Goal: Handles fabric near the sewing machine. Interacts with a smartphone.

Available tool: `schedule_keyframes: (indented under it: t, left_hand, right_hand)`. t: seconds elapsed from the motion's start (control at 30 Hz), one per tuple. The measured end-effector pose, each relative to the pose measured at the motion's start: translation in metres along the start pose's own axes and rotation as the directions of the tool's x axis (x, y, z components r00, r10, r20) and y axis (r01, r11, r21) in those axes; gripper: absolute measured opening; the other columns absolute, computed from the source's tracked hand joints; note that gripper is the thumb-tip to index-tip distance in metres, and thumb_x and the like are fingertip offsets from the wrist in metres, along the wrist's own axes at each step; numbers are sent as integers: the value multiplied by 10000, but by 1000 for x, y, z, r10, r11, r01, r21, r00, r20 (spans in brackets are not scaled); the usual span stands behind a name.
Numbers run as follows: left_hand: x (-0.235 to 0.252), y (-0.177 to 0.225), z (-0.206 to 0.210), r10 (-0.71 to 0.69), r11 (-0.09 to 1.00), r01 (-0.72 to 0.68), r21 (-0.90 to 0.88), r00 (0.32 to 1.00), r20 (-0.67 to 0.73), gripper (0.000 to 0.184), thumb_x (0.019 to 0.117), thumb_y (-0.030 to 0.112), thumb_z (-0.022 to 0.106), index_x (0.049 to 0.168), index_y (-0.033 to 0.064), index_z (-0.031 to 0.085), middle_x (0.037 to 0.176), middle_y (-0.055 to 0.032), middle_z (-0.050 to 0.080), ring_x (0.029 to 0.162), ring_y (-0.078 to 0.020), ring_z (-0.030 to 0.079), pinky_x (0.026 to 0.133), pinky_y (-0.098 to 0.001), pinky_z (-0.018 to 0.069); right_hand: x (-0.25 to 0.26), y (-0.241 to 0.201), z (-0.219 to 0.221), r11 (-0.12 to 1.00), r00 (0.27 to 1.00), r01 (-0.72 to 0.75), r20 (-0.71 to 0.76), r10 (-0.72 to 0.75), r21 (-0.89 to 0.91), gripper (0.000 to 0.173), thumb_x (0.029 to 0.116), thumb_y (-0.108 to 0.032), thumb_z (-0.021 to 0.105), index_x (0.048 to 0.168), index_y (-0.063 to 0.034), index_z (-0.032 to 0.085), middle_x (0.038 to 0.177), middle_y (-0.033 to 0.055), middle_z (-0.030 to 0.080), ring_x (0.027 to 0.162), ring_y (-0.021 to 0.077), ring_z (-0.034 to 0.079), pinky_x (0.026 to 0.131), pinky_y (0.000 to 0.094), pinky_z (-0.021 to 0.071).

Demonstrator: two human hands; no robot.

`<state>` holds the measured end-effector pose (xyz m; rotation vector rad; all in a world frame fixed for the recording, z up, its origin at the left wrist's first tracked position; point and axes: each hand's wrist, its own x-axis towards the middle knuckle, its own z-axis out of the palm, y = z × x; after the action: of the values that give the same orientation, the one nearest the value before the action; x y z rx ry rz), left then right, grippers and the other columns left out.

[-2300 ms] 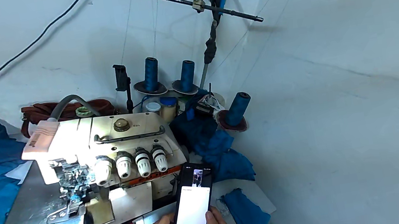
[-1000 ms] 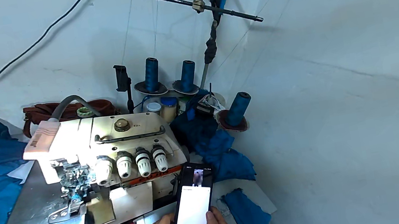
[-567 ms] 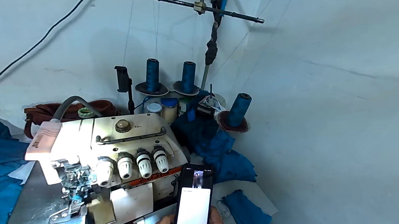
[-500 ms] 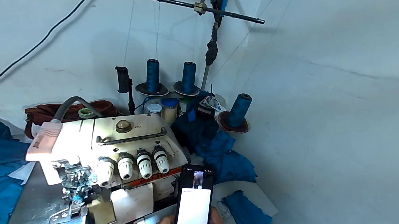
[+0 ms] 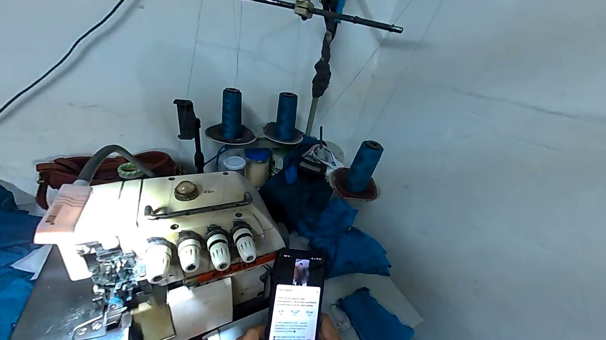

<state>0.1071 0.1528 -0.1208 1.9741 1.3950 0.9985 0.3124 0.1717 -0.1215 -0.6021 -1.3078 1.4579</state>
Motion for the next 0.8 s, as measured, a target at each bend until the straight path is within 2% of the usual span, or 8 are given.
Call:
schedule_keyframes:
  t: [0.13,0.8]
  left_hand:
    - [0,0,0,-2,1000,2,-10,1000,3,523,849,270,785,1270,5,622,984,-130,708,902,-293,697,841,-523,571]
    - [0,-3,1,9,1000,-9,-4,1000,-5,518,849,282,778,1266,20,621,987,-105,712,899,-257,702,841,-487,580]
  right_hand:
    - [0,0,0,1000,1000,4,4,-4,-14,693,798,189,514,1428,118,234,1329,149,598,1180,142,656,1016,346,561]
    - [0,0,0,1000,1000,-8,-24,8,8,680,796,194,526,1418,115,265,1307,152,616,1163,151,666,1010,346,561]
